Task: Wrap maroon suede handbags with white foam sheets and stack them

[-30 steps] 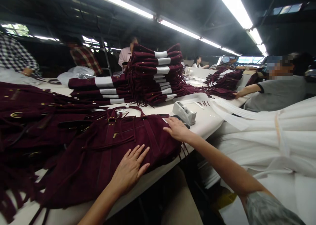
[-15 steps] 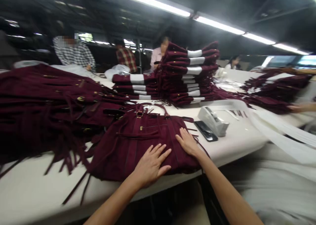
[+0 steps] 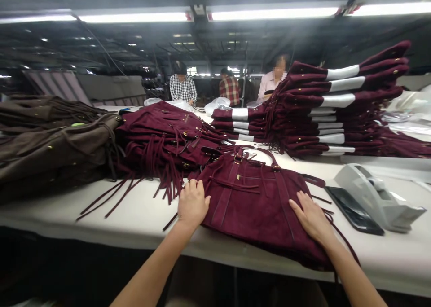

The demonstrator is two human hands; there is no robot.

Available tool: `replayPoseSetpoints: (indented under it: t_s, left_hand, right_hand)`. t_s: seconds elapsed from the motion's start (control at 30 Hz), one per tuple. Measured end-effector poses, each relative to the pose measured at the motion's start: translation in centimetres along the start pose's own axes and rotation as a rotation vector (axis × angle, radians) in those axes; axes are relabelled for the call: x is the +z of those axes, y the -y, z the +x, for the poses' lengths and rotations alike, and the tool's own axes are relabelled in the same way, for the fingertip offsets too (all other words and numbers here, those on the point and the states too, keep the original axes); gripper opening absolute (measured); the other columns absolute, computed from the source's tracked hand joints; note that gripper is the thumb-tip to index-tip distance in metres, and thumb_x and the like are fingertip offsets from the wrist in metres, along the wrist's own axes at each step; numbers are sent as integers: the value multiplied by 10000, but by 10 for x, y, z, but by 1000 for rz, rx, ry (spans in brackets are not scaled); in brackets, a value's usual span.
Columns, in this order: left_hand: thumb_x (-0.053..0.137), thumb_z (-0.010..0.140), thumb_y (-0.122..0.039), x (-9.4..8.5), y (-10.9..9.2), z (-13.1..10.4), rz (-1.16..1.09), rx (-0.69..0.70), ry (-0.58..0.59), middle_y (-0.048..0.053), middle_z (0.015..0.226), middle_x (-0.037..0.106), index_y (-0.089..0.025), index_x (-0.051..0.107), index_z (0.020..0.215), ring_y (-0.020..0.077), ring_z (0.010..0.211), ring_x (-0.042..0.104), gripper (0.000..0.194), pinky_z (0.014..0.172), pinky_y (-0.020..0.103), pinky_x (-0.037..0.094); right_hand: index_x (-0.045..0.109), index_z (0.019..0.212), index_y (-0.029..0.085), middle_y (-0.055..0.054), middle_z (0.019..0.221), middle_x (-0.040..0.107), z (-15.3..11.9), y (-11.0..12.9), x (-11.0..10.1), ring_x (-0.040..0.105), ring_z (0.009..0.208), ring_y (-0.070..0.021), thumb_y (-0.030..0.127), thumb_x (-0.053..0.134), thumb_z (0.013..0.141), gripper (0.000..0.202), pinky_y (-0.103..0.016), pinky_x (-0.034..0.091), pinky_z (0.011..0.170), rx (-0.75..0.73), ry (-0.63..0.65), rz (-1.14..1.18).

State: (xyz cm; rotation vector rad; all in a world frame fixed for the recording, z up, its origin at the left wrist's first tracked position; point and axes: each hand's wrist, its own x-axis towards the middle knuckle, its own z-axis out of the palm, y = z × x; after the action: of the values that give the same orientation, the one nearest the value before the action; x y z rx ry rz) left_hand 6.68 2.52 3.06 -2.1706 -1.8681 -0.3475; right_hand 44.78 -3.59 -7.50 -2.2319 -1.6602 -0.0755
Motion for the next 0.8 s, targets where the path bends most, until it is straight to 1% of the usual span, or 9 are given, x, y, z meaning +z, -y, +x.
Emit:
replayPoseSetpoints:
  t_s: [0.13,0.2,0.3,0.33,0.4,0.47,0.53,0.6,0.8]
  left_hand:
    - [635,839,-334,3,-6,9,81,24,103,191,971,620,-47,667,992,333,960,591,327,810,417,493]
    - [599,854,-259,2,-11,14,118,72,115,217,1050,614,-46,661,1033,343,1027,572,285,849,421,473]
    - [446,897,-99,0,-18,18,162,175,86,219,1314,510,-86,556,1260,322,1232,455,379,1000,433,382]
    - [400,904,-67,0,-20,19,172,199,88,211,1322,508,-90,557,1254,306,1239,450,385,1013,423,370]
    - [369,910,-46,3,-21,22,186,218,123,203,1193,584,-69,624,1118,282,1152,517,330,964,393,410]
    - [425,921,-86,9,-21,28,197,191,171,172,1047,634,-65,647,1010,258,1030,583,240,881,374,464]
    - [506,935,-180,17,-21,35,199,133,205,121,1013,645,-87,631,1033,224,952,615,184,834,374,500]
    - [561,934,-288,23,-22,41,180,74,220,83,1031,642,-116,610,1074,199,922,625,227,824,387,523]
    - [585,919,-314,25,-30,41,-38,-11,170,102,1132,612,-117,609,1062,241,1092,570,244,962,467,460]
  right_hand:
    - [436,1416,22,-149,1494,399,-3,5,-2,313,1413,-286,528,233,939,725,-493,275,1148,-7,-20,-52]
    - [449,1405,23,-149,1488,409,-5,8,-2,326,1406,-283,517,231,944,710,-490,268,1150,-9,-37,-69]
    - [467,1393,31,-151,1483,416,-7,10,-2,341,1397,-280,511,233,951,693,-488,270,1145,-14,-58,-83]
    - [467,1393,34,-151,1482,416,-8,10,-2,343,1396,-279,511,237,952,689,-489,271,1144,-19,-61,-85]
    - [464,1398,40,-151,1484,415,-9,10,-1,339,1398,-275,508,252,953,679,-486,266,1144,-24,-66,-85]
    - [462,1402,46,-153,1484,414,-9,10,0,330,1403,-271,499,267,954,666,-478,250,1150,-22,-67,-79]
    - [461,1404,54,-156,1486,411,-9,11,1,318,1410,-271,488,274,957,650,-472,234,1155,-19,-67,-75]
    - [464,1404,60,-159,1489,406,-10,11,0,308,1414,-272,482,281,960,639,-473,229,1154,-19,-66,-72]
    - [471,1399,58,-153,1481,418,-11,14,-4,319,1406,-272,483,285,960,639,-477,245,1143,-18,-61,-55]
